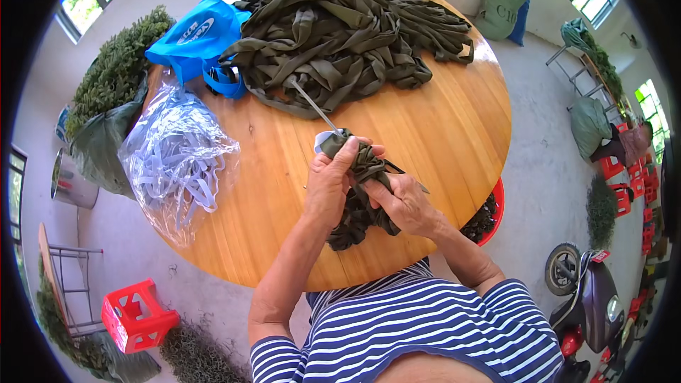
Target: The person gathers a long strip of green fabric and wraps it around a white elastic band to form a scrunchie. They use a metal tool to pull the fabric through the elastic loop and then use a binder clip to secure the elastic ends while sewing them together with a needle and thread.
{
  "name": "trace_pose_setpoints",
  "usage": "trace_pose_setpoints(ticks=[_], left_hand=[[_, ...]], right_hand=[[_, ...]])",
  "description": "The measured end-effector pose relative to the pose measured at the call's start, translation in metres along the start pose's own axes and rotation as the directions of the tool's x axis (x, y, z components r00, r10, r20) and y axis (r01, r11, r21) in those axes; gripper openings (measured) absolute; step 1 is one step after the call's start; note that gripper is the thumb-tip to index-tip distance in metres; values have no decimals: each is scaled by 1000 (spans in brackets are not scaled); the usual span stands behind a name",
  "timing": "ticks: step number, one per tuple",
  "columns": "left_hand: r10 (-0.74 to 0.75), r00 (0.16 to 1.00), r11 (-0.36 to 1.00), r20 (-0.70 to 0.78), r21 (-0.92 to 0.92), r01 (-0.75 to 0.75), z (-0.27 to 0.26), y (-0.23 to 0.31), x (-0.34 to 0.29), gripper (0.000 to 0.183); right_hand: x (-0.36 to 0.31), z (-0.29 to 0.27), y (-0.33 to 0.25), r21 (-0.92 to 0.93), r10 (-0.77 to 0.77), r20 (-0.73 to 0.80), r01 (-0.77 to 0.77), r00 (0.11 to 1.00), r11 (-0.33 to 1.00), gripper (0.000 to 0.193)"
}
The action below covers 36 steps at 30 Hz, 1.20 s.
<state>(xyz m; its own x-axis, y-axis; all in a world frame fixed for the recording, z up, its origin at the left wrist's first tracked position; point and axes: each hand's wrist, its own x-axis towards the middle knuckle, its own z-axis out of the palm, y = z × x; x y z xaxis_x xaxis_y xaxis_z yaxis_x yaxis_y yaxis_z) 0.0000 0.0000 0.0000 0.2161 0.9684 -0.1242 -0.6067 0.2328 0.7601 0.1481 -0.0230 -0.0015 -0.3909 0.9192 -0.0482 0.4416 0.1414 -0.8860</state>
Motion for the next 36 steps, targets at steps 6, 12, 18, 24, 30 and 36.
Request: trace_pose_setpoints(ticks=[6, 12, 18, 24, 30, 36], left_hand=[[-185, 974, 983, 129, 10, 185, -3, 28, -5, 20], [-330, 923, 942, 199, 130, 309, 16, 42, -9, 27], [-308, 930, 950, 199, 119, 289, -4, 38, -16, 30], [-93, 987, 975, 134, 215, 62, -2, 51, -28, 32], [-124, 985, 884, 116, 464, 57, -12, 74, -15, 26], [-64, 995, 714, 80, 700, -10, -8, 95, -3, 32]], right_hand=[[14, -39, -19, 114, -135, -184, 158, 974, 981, 33], [75, -42, -31, 520, -37, -55, 60, 998, 852, 33], [106, -38, -24, 587, -37, -274, 198, 961, 785, 30], [126, -58, -20, 792, 90, -392, 286, 915, 540, 31], [126, -48, -25, 798, 108, -290, 177, 951, 575, 36], [133, -39, -34, 790, 82, -301, 200, 950, 579, 33]])
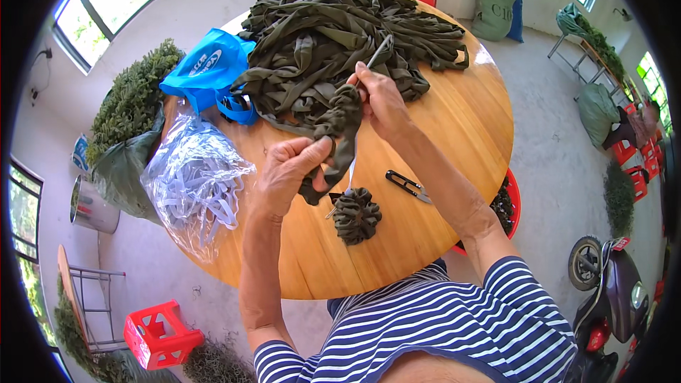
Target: The person gathers a long strip of green fabric and wraps it around a white elastic band to form a scrunchie. They use a metal tool to pull the fabric through the elastic loop and then use a binder clip to secure the elastic ends while sewing them together with a needle and thread.
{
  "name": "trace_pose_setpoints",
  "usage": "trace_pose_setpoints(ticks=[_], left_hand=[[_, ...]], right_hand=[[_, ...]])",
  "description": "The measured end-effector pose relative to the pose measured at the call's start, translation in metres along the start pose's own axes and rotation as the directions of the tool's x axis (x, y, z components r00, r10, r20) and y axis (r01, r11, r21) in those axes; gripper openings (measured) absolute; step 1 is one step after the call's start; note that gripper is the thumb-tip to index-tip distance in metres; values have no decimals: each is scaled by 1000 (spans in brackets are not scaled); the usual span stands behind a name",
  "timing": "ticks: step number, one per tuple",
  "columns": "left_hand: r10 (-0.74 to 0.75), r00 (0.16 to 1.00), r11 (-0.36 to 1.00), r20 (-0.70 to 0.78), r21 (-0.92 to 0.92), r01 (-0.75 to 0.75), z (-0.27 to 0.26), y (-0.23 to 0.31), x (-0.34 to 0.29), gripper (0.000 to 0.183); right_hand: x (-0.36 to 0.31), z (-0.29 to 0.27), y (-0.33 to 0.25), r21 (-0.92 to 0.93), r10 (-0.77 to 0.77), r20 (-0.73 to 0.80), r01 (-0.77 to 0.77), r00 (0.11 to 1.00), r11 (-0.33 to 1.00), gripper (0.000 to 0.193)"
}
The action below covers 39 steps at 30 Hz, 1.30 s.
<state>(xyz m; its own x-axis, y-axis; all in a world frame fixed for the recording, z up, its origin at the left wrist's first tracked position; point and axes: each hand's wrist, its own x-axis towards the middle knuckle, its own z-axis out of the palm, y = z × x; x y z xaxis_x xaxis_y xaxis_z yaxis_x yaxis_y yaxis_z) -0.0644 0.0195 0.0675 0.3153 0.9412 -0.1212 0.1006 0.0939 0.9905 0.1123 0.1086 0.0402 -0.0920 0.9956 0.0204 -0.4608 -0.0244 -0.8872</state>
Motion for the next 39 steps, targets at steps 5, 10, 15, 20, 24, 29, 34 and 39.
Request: trace_pose_setpoints(ticks=[5, 10, 15, 20, 24, 29, 34, 39], left_hand=[[20, 998, 984, -52, -178, -29, 16, -17, -30, 25], [30, 993, 964, -116, -260, -60, 14, -32, -37, 25], [246, 927, 968, -283, 125, -219, 19, -15, -5, 28], [138, 982, 974, -125, 197, -112, 16, -9, -7, 25], [100, 987, 972, -129, 224, -69, 9, -19, -21, 24], [-40, 996, 986, -74, 157, 52, 5, -31, -32, 24], [260, 948, 961, -184, 149, -234, 26, -26, 1, 26], [8, 1000, 979, 8, 205, -9, 0, -29, -11, 25]], right_hand=[[25, -14, -16, -8, -33, -18, 33, 999, 999, 29], [10, 6, 0, -52, -19, 10, 19, 1000, 998, 32], [-17, 26, 7, -173, -97, 65, 106, 993, 979, 41], [-6, 10, -2, -214, -86, 75, 101, 993, 972, 39], [0, 3, 7, -128, -136, -95, 123, 986, 984, 37], [-2, -13, -3, -177, -74, -63, 62, 995, 982, 36], [-27, 16, 9, -161, -65, 88, 78, 994, 984, 37], [7, -26, -8, -59, -94, -155, 86, 983, 995, 33]])
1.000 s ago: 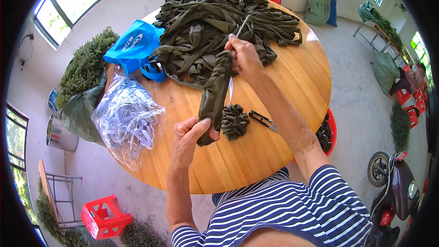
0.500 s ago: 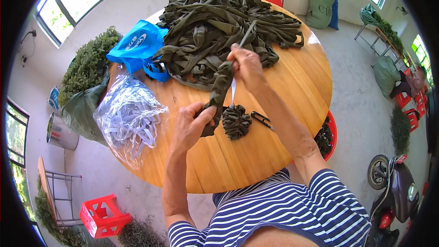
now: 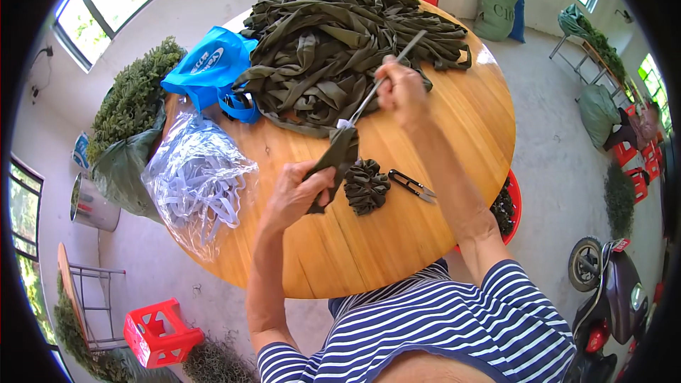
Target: The person gathers a long strip of green fabric and wraps it around a white elastic band to form a scrunchie. They use a metal tool to pull the fabric through the elastic loop and then use a binder clip to secure the elastic ends while sewing them together with a needle and thread.
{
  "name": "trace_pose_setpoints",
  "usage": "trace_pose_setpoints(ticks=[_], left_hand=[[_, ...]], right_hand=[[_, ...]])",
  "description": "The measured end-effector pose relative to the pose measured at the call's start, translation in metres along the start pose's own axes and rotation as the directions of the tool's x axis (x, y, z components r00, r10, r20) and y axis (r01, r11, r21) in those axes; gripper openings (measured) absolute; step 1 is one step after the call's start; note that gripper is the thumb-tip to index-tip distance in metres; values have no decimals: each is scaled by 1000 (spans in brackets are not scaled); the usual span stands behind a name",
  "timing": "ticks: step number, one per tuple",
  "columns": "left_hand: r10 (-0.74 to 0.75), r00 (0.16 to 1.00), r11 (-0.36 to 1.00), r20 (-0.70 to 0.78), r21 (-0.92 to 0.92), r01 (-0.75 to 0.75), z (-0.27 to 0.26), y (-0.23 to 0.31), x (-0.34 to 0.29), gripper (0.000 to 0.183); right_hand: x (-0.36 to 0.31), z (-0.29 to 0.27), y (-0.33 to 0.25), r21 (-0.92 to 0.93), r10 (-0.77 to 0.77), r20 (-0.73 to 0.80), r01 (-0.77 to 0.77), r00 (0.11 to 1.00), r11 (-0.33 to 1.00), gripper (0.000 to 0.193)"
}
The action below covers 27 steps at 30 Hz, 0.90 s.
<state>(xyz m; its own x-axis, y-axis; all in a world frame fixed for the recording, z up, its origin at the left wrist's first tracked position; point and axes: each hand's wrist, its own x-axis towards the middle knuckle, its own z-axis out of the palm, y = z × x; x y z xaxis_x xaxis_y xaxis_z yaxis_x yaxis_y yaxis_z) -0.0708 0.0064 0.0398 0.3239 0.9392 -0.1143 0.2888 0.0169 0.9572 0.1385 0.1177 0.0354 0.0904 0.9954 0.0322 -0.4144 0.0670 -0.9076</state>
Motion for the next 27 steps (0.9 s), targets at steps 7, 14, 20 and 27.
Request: trace_pose_setpoints(ticks=[7, 14, 20, 27], left_hand=[[-164, 983, 986, 82, -18, 166, -29, 14, 15, 21], [49, 987, 994, 153, -102, -33, -26, 31, 90, 75], [111, 966, 956, 234, 241, -168, 2, 44, 121, 108], [198, 980, 926, -12, 330, -183, 0, 35, 131, 101]], right_hand=[[9, -61, 20, 33, 125, -79, -123, 989, 992, 30], [9, -101, 10, -804, 268, 2, -158, 963, 573, 48], [-28, -19, -11, -654, -377, 679, 752, 630, 80, 72], [-4, -13, 30, -699, -315, 688, 713, 653, -48, 51]])
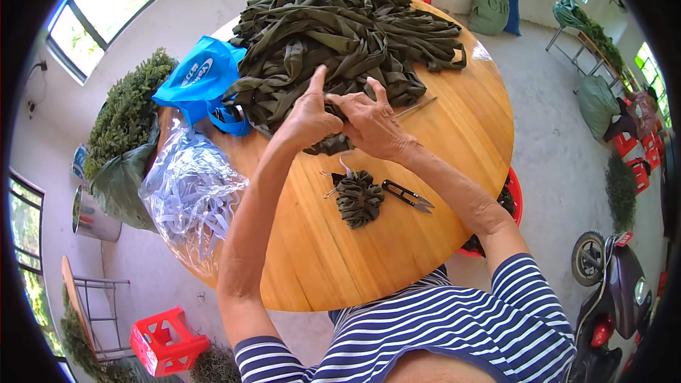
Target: The person gathers a long strip of green fabric and wraps it around a white elastic band to form a scrunchie. They use a metal tool to pull the fabric through the elastic loop and then use a binder clip to secure the elastic ends while sewing them together with a needle and thread.
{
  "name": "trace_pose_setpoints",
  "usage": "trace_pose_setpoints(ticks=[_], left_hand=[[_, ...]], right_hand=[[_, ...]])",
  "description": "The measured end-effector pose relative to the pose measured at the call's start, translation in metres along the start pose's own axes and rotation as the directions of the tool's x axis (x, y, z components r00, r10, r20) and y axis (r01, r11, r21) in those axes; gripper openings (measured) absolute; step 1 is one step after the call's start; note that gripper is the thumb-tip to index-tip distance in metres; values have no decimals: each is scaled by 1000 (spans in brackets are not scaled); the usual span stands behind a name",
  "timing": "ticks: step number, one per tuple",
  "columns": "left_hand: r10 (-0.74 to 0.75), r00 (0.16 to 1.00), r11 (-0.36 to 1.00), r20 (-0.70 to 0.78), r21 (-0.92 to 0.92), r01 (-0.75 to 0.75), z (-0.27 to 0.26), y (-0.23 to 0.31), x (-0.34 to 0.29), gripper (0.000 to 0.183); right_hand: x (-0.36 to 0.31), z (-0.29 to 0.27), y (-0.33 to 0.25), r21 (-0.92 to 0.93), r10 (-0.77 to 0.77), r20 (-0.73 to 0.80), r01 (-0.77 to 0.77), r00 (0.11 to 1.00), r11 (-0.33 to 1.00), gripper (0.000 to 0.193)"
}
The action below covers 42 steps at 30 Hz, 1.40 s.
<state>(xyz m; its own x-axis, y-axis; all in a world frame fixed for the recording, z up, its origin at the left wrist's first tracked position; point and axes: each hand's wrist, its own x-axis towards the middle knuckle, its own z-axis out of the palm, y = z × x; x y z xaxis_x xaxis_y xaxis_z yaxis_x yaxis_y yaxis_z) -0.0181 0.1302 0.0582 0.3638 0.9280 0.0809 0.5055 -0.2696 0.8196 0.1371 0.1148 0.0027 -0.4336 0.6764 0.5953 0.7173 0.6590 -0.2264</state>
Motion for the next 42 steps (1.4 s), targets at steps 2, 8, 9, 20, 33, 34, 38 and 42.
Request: trace_pose_setpoints(ticks=[2, 8, 9, 20, 33, 34, 38, 42], left_hand=[[-31, 997, 998, -66, 55, 34, 1, -5, -3, 97], [-40, 999, 998, -22, -42, 39, 15, -33, -32, 41], [-61, 998, 978, 26, -200, 65, 18, -43, -39, 30], [137, 975, 986, -177, 119, -117, 19, -10, -20, 90], [64, 986, 988, -157, -126, -85, 37, -34, -46, 11], [121, 984, 991, -131, -38, -127, 33, -29, -37, 12], [193, 979, 981, -62, -8, -194, 16, 21, -24, 20], [166, 985, 983, -50, 83, -162, 13, 41, -16, 21]], right_hand=[[4, 1, 2, -23, 30, -32, -31, 999, 999, 42], [0, -6, 39, -66, 166, -237, -187, 957, 980, 26], [-2, -6, 42, -74, 181, -214, -201, 960, 977, 25], [4, -7, -2, 119, -77, -4, 77, 997, 990, 72], [-10, 7, 24, 15, 362, 197, -372, 911, 928, 37], [-11, 4, 13, 40, 253, 8, -253, 967, 967, 40], [6, -22, 5, 348, 86, -46, -64, 995, 935, 44], [17, -25, 42, 259, 137, -272, -64, 953, 964, 42]])
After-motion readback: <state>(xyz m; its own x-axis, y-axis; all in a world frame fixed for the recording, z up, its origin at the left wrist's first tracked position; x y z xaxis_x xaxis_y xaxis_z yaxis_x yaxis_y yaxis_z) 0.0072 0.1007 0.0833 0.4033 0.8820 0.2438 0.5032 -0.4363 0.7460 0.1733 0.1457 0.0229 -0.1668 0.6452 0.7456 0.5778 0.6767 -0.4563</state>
